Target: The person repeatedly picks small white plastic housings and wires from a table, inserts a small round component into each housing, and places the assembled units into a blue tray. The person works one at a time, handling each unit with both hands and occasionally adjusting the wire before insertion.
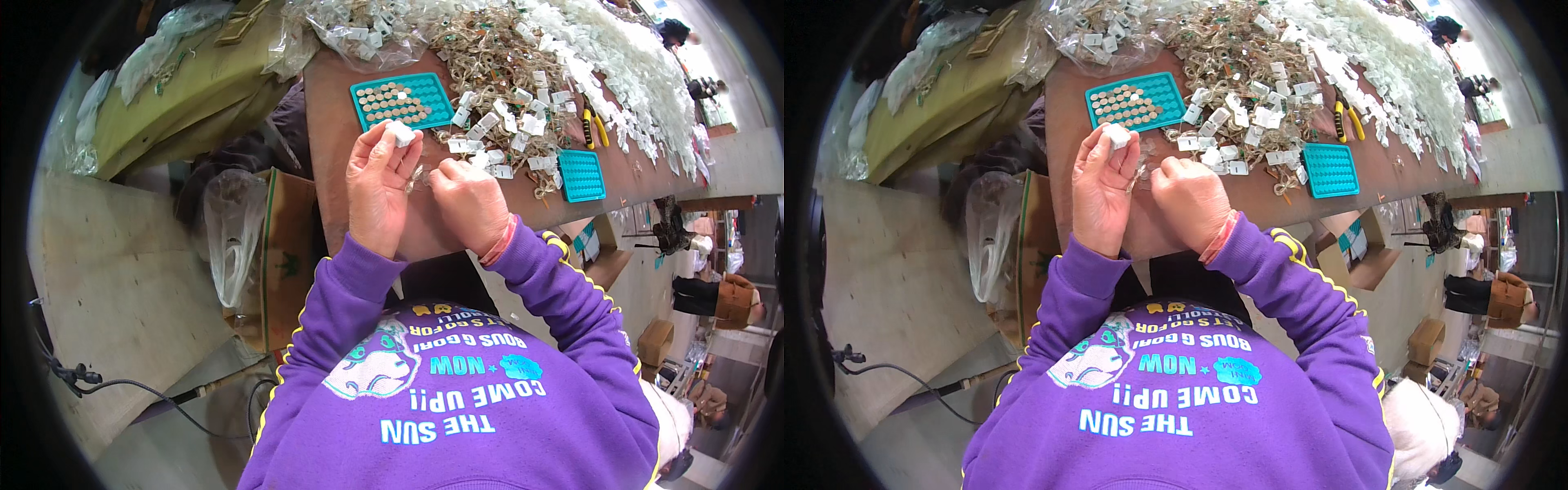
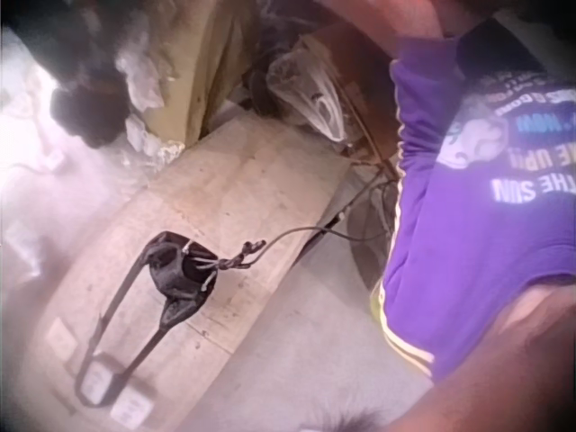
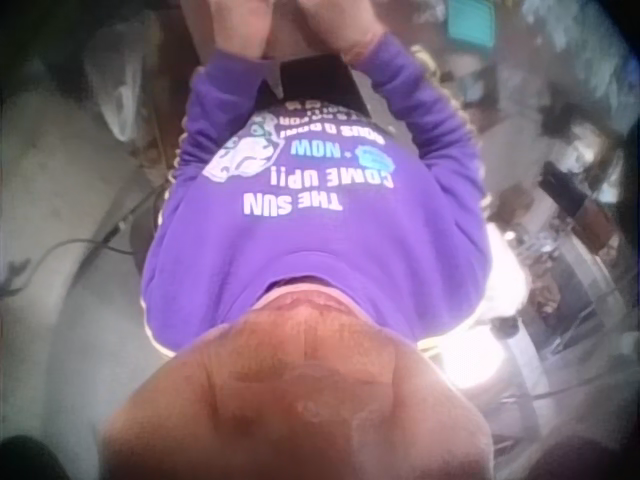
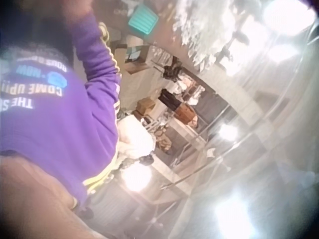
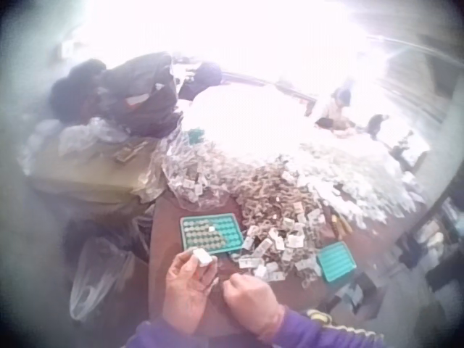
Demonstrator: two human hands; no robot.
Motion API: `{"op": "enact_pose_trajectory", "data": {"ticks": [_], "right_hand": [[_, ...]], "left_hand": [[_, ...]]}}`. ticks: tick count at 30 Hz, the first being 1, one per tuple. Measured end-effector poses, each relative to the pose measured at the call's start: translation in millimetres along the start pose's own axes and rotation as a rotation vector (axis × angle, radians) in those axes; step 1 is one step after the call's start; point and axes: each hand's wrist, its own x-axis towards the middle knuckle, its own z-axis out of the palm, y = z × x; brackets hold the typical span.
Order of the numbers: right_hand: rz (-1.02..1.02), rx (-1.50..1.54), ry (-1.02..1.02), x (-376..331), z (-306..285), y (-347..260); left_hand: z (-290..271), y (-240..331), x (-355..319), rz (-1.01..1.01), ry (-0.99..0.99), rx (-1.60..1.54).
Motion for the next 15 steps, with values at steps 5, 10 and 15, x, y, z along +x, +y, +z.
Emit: {"op": "enact_pose_trajectory", "data": {"ticks": [5,10,15], "right_hand": [[0.037,-0.097,-0.079,5.6,-4.2,-8.0],[0.112,0.115,0.006,2.1,-0.9,-1.5],[0.242,0.409,0.14,-1.9,-0.1,10.0]], "left_hand": [[-2.6,-1.0,2.9,0.004,-0.097,0.01],[-1.5,-0.7,0.9,-0.042,-0.083,-0.06],[0.5,-0.6,-0.5,0.016,-0.021,0.131]]}}
